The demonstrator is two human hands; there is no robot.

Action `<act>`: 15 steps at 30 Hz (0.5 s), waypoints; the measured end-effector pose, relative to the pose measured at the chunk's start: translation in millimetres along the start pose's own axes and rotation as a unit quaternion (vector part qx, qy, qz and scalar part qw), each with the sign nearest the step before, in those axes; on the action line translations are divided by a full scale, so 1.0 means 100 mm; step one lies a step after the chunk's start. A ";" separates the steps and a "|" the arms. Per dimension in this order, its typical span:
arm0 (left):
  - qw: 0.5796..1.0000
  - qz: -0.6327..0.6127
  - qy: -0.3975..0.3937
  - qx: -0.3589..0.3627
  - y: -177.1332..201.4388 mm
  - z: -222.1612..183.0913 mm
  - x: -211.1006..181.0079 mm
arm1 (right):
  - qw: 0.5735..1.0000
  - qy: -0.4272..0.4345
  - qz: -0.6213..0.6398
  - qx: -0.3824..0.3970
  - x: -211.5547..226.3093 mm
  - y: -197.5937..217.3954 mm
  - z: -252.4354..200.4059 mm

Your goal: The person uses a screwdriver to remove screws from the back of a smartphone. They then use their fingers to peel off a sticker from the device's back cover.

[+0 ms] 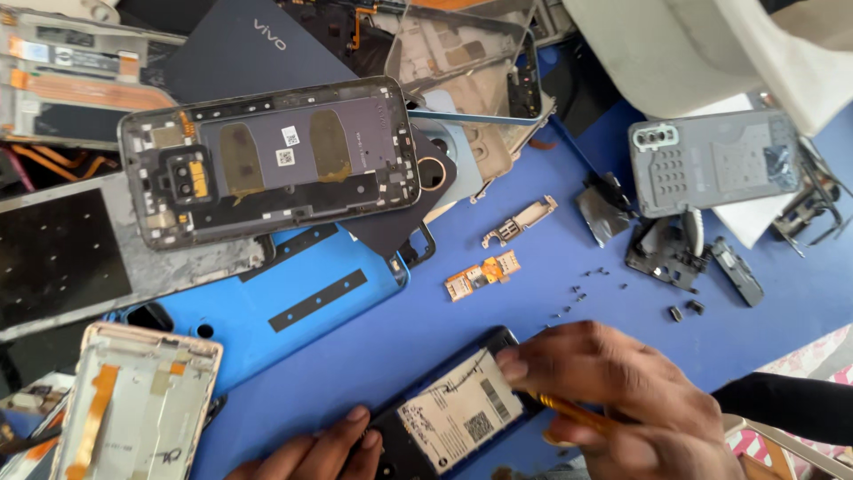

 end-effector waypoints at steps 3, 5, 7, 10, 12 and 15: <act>0.995 -0.037 0.088 0.006 -0.09 -0.11 -0.09 | 0.997 -0.024 0.028 0.068 -0.06 0.00 0.12; 0.990 -0.052 0.127 0.016 -0.10 -0.13 -0.11 | 0.994 -0.015 -0.052 0.095 -0.03 0.02 0.19; 0.987 -0.060 0.146 0.022 -0.10 -0.13 -0.11 | 0.993 -0.025 -0.085 0.076 -0.03 0.02 0.22; 0.985 -0.068 0.158 0.026 -0.08 -0.10 -0.10 | 0.996 -0.053 -0.054 0.039 -0.03 -0.01 0.15; 0.984 -0.071 0.164 0.029 -0.06 -0.08 -0.07 | 0.995 -0.045 -0.018 0.092 -0.07 0.03 0.07; 0.982 -0.075 0.169 0.030 -0.04 -0.06 -0.04 | 0.982 -0.141 -0.124 0.031 -0.15 0.17 -0.14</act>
Point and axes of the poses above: each hand's wrist, its own z-axis towards the middle knuckle, its own y-axis out of the back of the hand, x = y × z, the point moved 5 cm from there along z, towards the middle knuckle, and after that the axes turned 10 degrees about -x, right-handed, at the moved point
